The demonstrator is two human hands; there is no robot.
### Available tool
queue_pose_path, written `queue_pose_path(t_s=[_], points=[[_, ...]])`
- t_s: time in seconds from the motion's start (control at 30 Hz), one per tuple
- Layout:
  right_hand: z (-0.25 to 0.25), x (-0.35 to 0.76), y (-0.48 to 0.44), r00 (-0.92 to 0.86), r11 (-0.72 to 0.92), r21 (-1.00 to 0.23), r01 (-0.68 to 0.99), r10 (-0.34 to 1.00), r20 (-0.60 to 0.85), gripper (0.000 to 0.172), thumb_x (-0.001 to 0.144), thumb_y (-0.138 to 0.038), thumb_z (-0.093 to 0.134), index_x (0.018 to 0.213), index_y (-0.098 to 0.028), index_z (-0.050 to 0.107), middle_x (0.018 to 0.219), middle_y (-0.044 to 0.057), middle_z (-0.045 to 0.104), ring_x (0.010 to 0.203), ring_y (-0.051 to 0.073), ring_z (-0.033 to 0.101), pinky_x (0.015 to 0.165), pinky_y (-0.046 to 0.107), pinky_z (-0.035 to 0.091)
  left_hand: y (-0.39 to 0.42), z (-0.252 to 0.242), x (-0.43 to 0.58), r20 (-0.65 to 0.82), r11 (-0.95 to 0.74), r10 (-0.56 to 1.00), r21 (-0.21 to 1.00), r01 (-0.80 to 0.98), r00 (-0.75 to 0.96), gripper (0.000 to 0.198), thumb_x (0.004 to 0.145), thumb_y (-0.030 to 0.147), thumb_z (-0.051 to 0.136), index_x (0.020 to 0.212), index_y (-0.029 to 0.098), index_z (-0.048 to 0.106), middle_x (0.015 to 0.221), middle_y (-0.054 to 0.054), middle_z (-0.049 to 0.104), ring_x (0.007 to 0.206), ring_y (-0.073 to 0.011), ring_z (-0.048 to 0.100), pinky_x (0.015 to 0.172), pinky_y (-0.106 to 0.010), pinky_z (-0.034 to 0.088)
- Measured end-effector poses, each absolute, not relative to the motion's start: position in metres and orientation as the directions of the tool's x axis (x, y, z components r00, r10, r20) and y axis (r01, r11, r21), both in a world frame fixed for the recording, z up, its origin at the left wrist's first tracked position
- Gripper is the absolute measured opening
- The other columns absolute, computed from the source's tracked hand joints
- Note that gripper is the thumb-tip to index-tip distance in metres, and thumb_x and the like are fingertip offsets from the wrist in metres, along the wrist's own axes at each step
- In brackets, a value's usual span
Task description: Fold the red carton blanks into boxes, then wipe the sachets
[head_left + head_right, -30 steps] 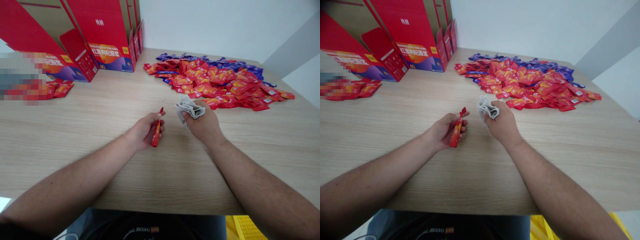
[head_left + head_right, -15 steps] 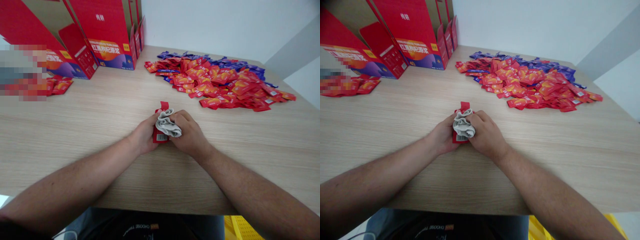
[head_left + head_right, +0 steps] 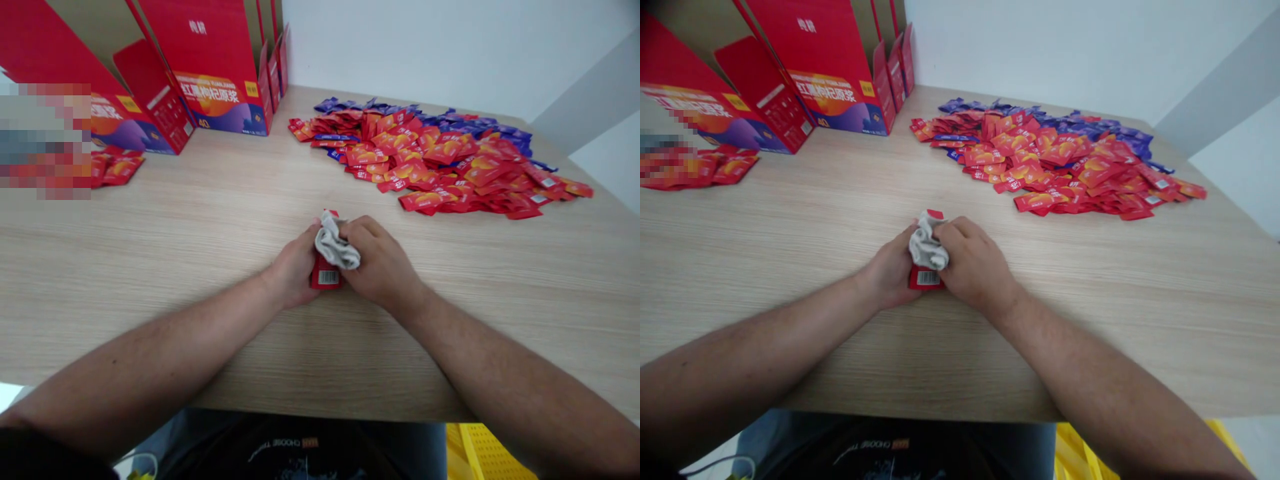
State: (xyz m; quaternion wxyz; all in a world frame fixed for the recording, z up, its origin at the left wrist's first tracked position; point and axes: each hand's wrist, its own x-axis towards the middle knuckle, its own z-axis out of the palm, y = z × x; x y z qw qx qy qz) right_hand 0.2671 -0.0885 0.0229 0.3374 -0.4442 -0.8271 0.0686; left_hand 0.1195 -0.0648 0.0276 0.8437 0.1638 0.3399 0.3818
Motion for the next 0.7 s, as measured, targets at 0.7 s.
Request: queue_pose_path(t_s=[0.7], points=[[0.020,0.265,-0.092,-0.516,0.646,-0.382,0.661,0.761,0.393,0.015,0.094,-0.021,0.062,0.108,-0.019,0.067,0.105,0.011,0.068,0.100,0.024,0.063,0.090,0.037,0.053,-0.050,0.026,0.105,-0.381,0.578,0.815,0.581,-0.573,0.436,0.051,0.101,0.062,0.044,0.121,0.022,0.067,0.102,-0.009,0.075,0.095,-0.0282,0.073,0.086,-0.044,0.058]])
